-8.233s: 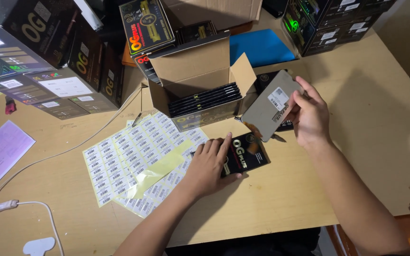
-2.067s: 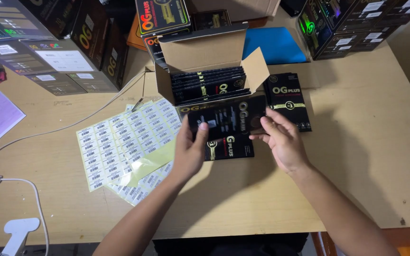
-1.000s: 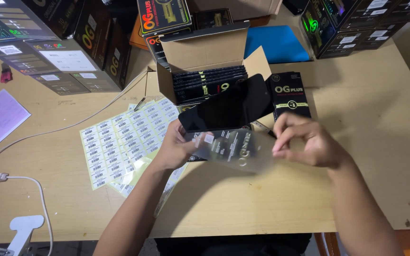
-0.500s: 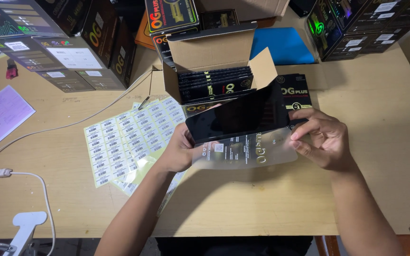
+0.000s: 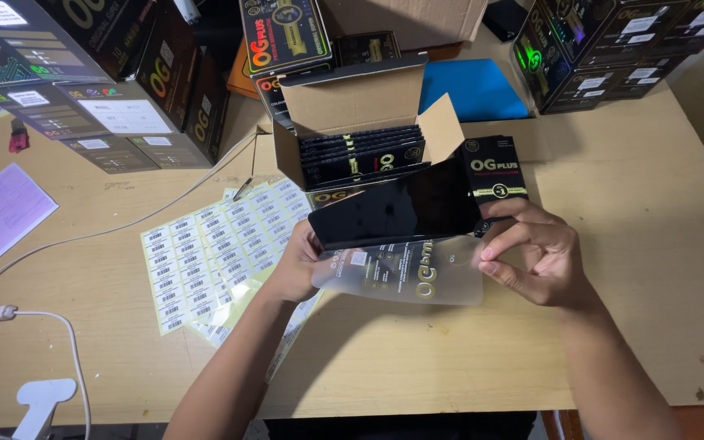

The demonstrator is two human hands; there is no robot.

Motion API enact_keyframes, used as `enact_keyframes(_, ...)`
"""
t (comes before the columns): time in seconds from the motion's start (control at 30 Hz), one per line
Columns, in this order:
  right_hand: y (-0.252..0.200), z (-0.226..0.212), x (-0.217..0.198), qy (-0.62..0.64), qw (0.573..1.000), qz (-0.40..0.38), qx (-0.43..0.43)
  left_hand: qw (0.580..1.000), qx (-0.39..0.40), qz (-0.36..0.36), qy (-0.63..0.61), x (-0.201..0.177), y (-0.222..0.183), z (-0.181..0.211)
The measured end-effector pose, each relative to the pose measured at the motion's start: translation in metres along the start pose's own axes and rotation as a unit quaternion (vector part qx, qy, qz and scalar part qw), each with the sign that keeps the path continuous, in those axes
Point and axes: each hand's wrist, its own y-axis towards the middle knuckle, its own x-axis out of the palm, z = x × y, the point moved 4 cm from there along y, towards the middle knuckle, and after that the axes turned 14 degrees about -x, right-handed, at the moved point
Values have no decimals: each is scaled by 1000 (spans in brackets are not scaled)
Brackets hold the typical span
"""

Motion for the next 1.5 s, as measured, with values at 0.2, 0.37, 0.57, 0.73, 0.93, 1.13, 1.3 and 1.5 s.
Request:
enact_keyframes(0.2, 5, -2, 1, 2, 1000, 7, 11, 1000, 7, -6, 9, -4, 1, -5)
enact_keyframes(0.37, 9, -4, 3, 4, 1000, 12, 19, 1000, 14, -7, 11, 2, 4, 6)
enact_keyframes(0.57, 13, -7, 8, 8, 999, 19, 36, 1000, -3, -3, 1, 19, 5, 33)
enact_keyframes(0.73, 21, -3, 10, -1, 991, 65, 114, 992, -78, 80, 62, 2, 2, 2)
enact_keyframes(0.93, 8, 12, 7, 58, 977, 106, 176, 975, -199, 91, 52, 4, 1, -26)
enact_keyframes(1.13, 1, 21, 13, 178, 911, 192, 318, 967, -235, 67, -67, 17, -1, -12)
enact_keyframes(1.3, -10, 27, 6, 209, 898, 205, 328, 960, -237, 74, -127, 10, 0, -17)
enact_keyframes(1.5, -14, 29, 3, 227, 901, 211, 305, 955, -246, 85, -143, 32, -1, 10)
